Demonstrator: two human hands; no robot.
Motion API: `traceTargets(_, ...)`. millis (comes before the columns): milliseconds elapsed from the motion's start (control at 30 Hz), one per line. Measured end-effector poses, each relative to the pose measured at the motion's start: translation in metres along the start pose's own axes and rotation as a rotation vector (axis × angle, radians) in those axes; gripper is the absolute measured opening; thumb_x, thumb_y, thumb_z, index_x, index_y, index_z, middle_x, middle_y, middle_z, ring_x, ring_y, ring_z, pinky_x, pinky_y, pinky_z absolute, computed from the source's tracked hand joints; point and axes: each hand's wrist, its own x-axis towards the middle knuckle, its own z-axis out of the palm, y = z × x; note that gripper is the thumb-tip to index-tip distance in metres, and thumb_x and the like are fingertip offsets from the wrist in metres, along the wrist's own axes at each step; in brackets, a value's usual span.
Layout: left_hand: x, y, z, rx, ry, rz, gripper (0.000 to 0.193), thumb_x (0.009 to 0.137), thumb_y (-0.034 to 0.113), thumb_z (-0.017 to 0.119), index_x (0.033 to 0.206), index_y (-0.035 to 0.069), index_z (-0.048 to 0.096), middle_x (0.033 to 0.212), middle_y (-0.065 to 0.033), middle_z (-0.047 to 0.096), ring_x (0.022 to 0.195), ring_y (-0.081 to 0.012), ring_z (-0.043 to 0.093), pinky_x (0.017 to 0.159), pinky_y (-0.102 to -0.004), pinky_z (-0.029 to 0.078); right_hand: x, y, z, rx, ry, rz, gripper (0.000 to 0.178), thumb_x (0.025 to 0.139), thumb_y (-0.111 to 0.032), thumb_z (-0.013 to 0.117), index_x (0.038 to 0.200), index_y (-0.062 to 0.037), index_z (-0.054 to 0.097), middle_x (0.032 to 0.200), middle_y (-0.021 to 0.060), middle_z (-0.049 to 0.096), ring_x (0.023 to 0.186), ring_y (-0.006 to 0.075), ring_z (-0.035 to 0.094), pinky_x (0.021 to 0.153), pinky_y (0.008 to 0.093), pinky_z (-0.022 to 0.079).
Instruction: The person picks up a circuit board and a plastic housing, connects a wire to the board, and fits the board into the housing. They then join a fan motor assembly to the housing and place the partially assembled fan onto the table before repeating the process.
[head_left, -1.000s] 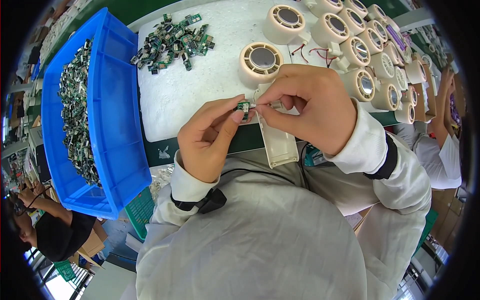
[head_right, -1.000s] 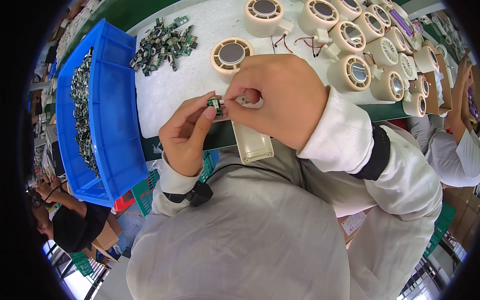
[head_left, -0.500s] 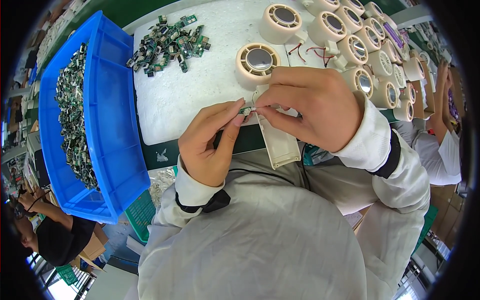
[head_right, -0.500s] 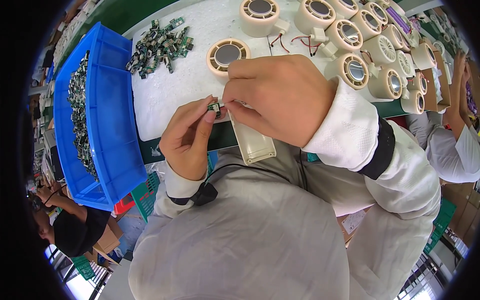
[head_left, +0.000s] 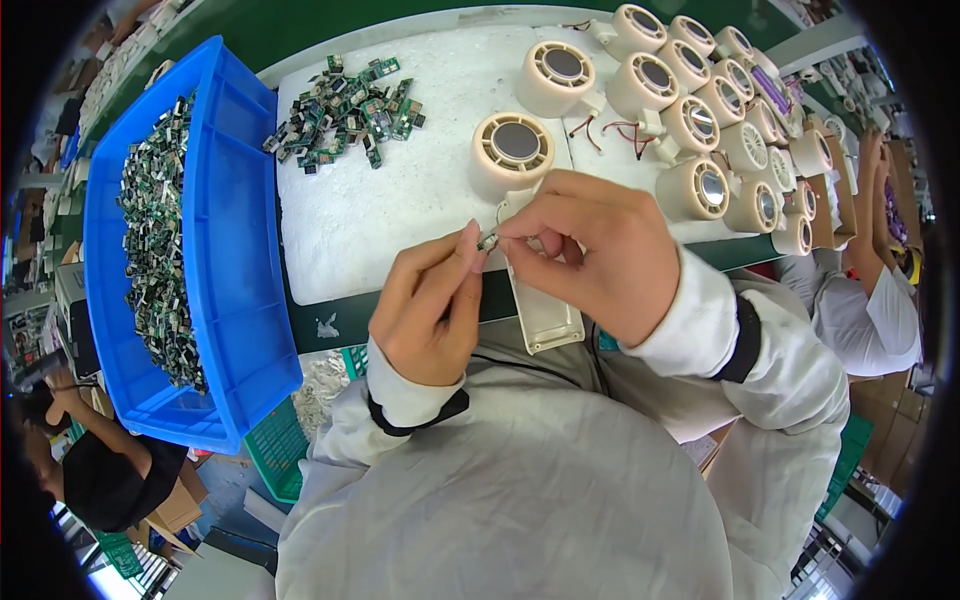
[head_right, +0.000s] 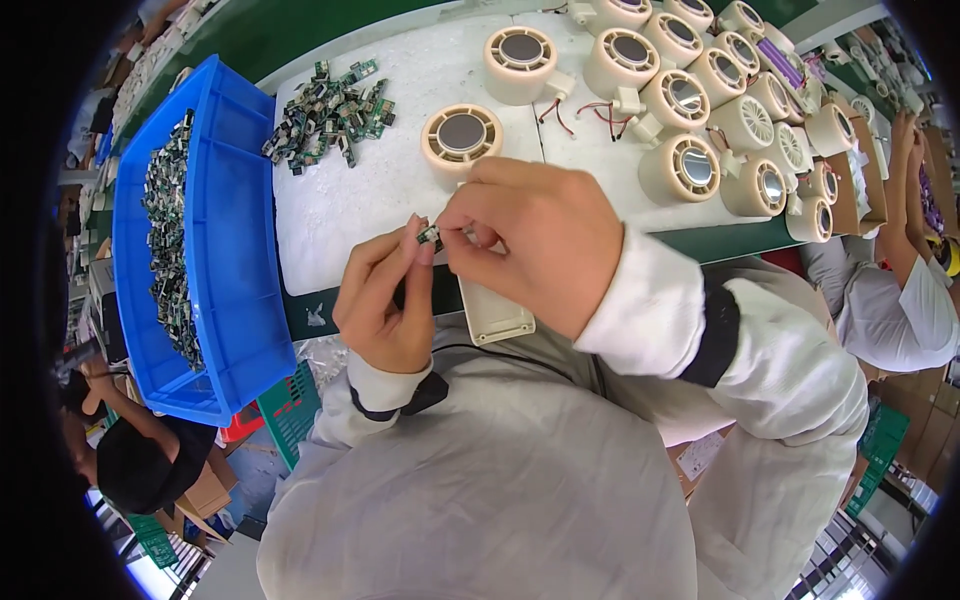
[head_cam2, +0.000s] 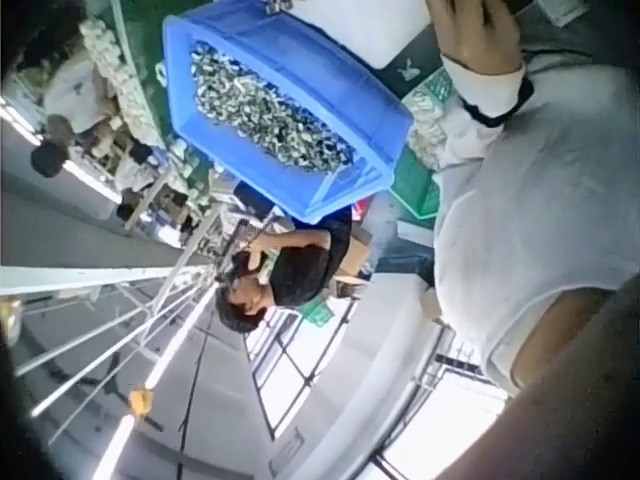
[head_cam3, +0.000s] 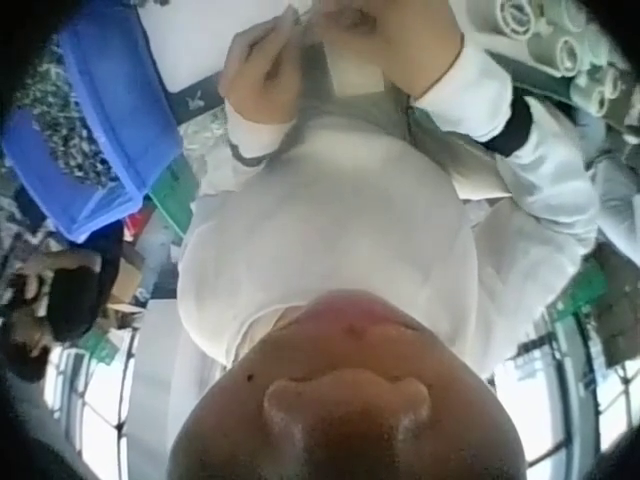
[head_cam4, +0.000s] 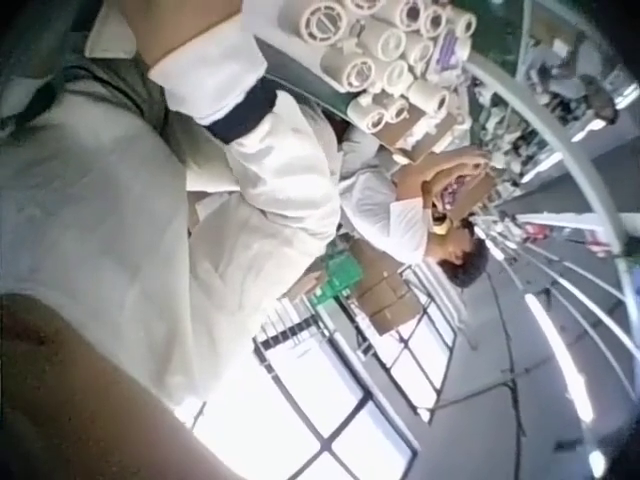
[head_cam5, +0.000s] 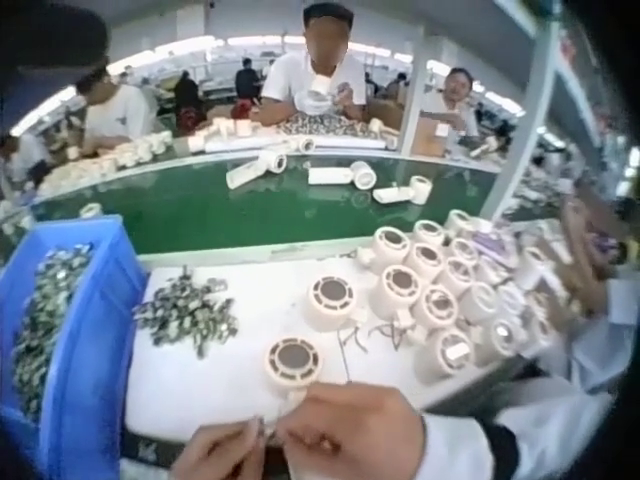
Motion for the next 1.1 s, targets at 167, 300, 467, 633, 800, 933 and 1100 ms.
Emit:
traceTargets(167, -0.004, 0.004, 0.013, 0.181, 0.085, 0.083, 0.037, 0.085, -0.012, 0.066, 0.121, -0.003, 0.068, 0.110, -0.0168, 0.066, 0.091, -0.0252, 0.069, 0.076, -0.0297, 0.056, -0.006, -0.015, 0.015, 0.108, 0.141, 0.222, 0.010, 0.080, -0.003, 0.073, 0.088, -0.0023, 0.068, 0.072, 0.0051, 0.054, 0.060, 0.0160, 0.055, 0.054, 0.0294, 0.046)
traceTargets(300, -0.004, 0.006, 0.011, 0.204, 0.138, 0.126, 0.037, 0.085, -0.011, 0.066, 0.121, -0.003, 0.067, 0.111, -0.0174, 0.066, 0.093, -0.0289, 0.068, 0.079, -0.0330, 0.056, -0.003, -0.012, 0.016, 0.041, 0.166, 0.149, 0.008, 0.081, -0.005, 0.073, 0.087, -0.0031, 0.067, 0.072, 0.0062, 0.055, 0.060, 0.0172, 0.058, 0.056, 0.0292, 0.048)
traceTargets(467, 0.031, 0.015, -0.023, 0.175, 0.003, 0.085, 0.032, 0.087, -0.006, 0.067, 0.119, -0.003, 0.068, 0.110, -0.0195, 0.065, 0.098, -0.0334, 0.067, 0.087, -0.0383, 0.053, 0.027, -0.008, -0.018, -0.107, -0.003, -0.010, 0.008, 0.085, -0.009, 0.070, 0.090, -0.0044, 0.065, 0.075, 0.0089, 0.060, 0.064, 0.0192, 0.064, 0.059, 0.0301, 0.050)
traceTargets(633, 0.058, -0.004, -0.044, 0.372, -0.003, -0.004, 0.034, 0.087, 0.002, 0.070, 0.121, 0.000, 0.066, 0.114, -0.0204, 0.062, 0.101, -0.0354, 0.063, 0.089, -0.0410, 0.050, 0.082, 0.011, -0.070, -0.174, -0.056, 0.005, 0.013, 0.090, -0.012, 0.064, 0.098, -0.0028, 0.062, 0.080, 0.0101, 0.067, 0.069, 0.0184, 0.068, 0.062, 0.0295, 0.051)
traceTargets(800, 0.069, -0.013, -0.035, 0.552, -0.105, -0.078, 0.035, 0.086, 0.005, 0.071, 0.120, 0.003, 0.065, 0.113, -0.0190, 0.058, 0.096, -0.0339, 0.058, 0.085, -0.0420, 0.047, 0.140, 0.042, -0.108, 0.285, -0.032, 0.238, 0.020, 0.092, -0.014, 0.061, 0.091, 0.0048, 0.057, 0.085, 0.0150, 0.073, 0.073, 0.0214, 0.072, 0.069, 0.0316, 0.055)
traceTargets(933, 0.071, -0.021, -0.026, 0.567, -0.052, -0.101, 0.031, 0.084, 0.004, 0.072, 0.114, 0.003, 0.066, 0.108, -0.0173, 0.058, 0.092, -0.0326, 0.055, 0.082, -0.0423, 0.046, 0.190, 0.065, -0.131, 0.123, -0.012, 0.306, 0.020, 0.093, -0.012, 0.057, 0.107, 0.0031, 0.059, 0.090, 0.0085, 0.073, 0.086, 0.0174, 0.070, 0.074, 0.0291, 0.054)
traceTargets(1100, 0.068, -0.040, -0.036, 0.454, 0.028, -0.134, 0.024, 0.082, -0.002, 0.070, 0.106, 0.000, 0.064, 0.102, -0.0171, 0.060, 0.087, -0.0308, 0.060, 0.078, -0.0377, 0.050, 0.263, 0.122, -0.135, -0.294, -0.103, 0.098, 0.024, 0.089, -0.013, 0.063, 0.111, -0.0018, 0.065, 0.092, 0.0094, 0.074, 0.086, 0.0198, 0.071, 0.079, 0.0314, 0.055)
